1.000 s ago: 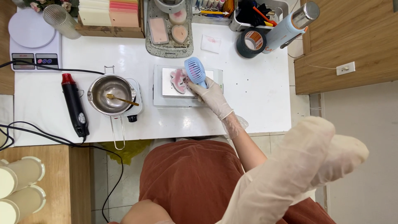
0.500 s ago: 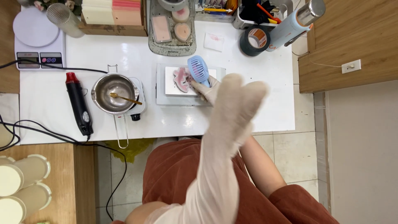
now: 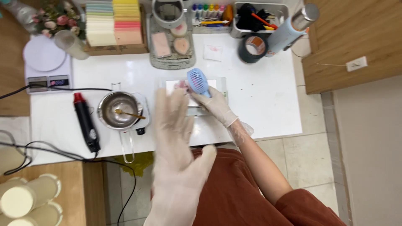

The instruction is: The person brushes a pink candle mold on a white tray, wipes the work surface with a tissue, repositions a white mold box, and moves a stainless steel melting pot with a spoon on the table. They then carry the melting pot to a small hot plate and set it down.

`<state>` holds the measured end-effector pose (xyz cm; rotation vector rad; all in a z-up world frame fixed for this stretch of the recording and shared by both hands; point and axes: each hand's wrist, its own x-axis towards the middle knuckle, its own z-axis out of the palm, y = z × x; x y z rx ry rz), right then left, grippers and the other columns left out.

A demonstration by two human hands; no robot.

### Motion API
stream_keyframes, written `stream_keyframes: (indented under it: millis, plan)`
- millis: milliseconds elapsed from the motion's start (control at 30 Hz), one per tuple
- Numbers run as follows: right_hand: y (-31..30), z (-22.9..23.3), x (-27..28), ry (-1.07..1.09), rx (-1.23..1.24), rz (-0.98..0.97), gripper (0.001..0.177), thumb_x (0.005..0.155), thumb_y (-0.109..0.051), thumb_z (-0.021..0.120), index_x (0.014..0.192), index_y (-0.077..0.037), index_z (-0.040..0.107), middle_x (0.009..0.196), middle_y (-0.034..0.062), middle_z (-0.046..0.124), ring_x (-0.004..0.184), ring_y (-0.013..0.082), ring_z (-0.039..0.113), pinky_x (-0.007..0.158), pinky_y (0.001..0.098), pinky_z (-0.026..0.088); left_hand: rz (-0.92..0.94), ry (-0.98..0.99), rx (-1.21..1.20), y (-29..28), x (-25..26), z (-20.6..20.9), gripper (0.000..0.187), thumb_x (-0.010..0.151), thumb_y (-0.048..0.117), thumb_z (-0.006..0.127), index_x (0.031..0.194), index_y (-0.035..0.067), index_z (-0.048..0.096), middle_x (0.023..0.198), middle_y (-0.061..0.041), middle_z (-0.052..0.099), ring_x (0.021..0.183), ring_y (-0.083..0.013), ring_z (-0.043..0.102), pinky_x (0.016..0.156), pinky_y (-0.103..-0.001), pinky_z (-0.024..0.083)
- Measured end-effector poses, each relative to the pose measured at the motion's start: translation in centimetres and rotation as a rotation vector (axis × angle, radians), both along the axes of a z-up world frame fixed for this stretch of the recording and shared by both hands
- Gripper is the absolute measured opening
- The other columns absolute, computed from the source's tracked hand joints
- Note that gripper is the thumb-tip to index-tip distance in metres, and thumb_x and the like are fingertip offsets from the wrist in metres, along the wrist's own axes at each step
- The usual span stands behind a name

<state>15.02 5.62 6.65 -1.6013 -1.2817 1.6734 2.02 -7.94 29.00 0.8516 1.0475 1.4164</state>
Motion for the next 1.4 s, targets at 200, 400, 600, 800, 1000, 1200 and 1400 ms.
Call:
stream_keyframes:
  millis: [200, 400, 600, 800, 1000, 1200, 1400]
  plan:
    - [0.2, -0.6, 0.0, 0.006, -0.043, 0.013, 0.047, 0.091, -0.034, 0.075, 0.126, -0.003, 0.071, 0.085, 0.0036, 0.066, 0.067, 0.0095, 0.053, 0.058, 0.0259, 0.044, -0.002, 0.243, 0.17, -1.7, -0.6, 3.8, 0.105, 0.074, -0.005, 0.064, 0.162, 0.011, 0.011, 0.165, -0.016, 0.028, 0.156, -0.0276, 0.028, 0.125, -0.046, 0.021]
    - [0.7, -12.1, 3.4, 0.823, -0.083, -0.07, 0.046, 0.1, -0.023, 0.063, 0.138, 0.001, 0.056, 0.125, 0.0103, 0.065, 0.107, 0.0145, 0.062, 0.097, 0.0285, 0.052, -0.064, 0.812, 0.254, -1.4, -0.8, 2.8, 0.093, 0.075, 0.004, 0.064, 0.158, 0.009, 0.022, 0.155, -0.015, 0.04, 0.146, -0.0274, 0.04, 0.118, -0.045, 0.03]
    - [0.4, -7.3, 2.1, 0.407, -0.056, -0.053, 0.043, 0.096, -0.026, 0.07, 0.13, 0.0, 0.064, 0.104, 0.008, 0.065, 0.085, 0.0122, 0.057, 0.076, 0.0261, 0.047, -0.083, 1.42, 0.31, -1.6, -0.5, 1.1, 0.083, 0.076, 0.013, 0.063, 0.153, 0.008, 0.034, 0.145, -0.013, 0.053, 0.135, -0.027, 0.052, 0.111, -0.043, 0.04]
    - [0.2, -1.8, 0.1, 0.015, -0.012, -0.007, 0.04, 0.092, -0.029, 0.076, 0.122, -0.002, 0.072, 0.082, 0.0057, 0.064, 0.063, 0.01, 0.052, 0.055, 0.0237, 0.043, -0.355, 1.9, 0.041, -1.1, -1.1, -2.2, 0.071, 0.083, 0.019, 0.061, 0.15, 0.006, 0.041, 0.125, -0.009, 0.064, 0.115, -0.0253, 0.064, 0.099, -0.041, 0.049]
    - [0.1, -0.5, 0.1, 0.08, -0.009, 0.03, 0.035, 0.085, -0.03, 0.079, 0.11, -0.006, 0.073, 0.076, -0.0044, 0.066, 0.055, 0.0029, 0.049, 0.049, 0.0204, 0.04, -0.362, 1.545, -0.555, 2.2, -1.9, -13.4, 0.089, 0.092, 0.046, 0.064, 0.156, -0.001, 0.022, 0.142, -0.017, 0.049, 0.124, -0.033, 0.054, 0.099, -0.044, 0.047]
    - [0.8, -3.5, 0.8, 0.098, -0.016, -0.032, 0.037, 0.089, -0.035, 0.077, 0.106, -0.002, 0.07, 0.077, -0.001, 0.066, 0.055, 0.0052, 0.051, 0.048, 0.0217, 0.039, -0.088, 1.413, -0.434, 5.5, -1.2, -23.6, 0.12, 0.08, 0.052, 0.078, 0.157, -0.003, 0.003, 0.163, -0.025, 0.018, 0.15, -0.0366, 0.023, 0.114, -0.046, 0.033]
    - [0.9, -2.8, 0.8, 0.001, -0.026, 0.013, 0.038, 0.089, -0.038, 0.077, 0.104, -0.003, 0.072, 0.077, -0.0025, 0.067, 0.056, 0.004, 0.051, 0.049, 0.022, 0.041, 0.085, 1.32, -0.338, 7.0, -1.1, -26.9, 0.126, 0.076, 0.05, 0.085, 0.159, -0.002, 0.005, 0.164, -0.027, 0.015, 0.15, -0.0439, 0.019, 0.119, -0.049, 0.027]
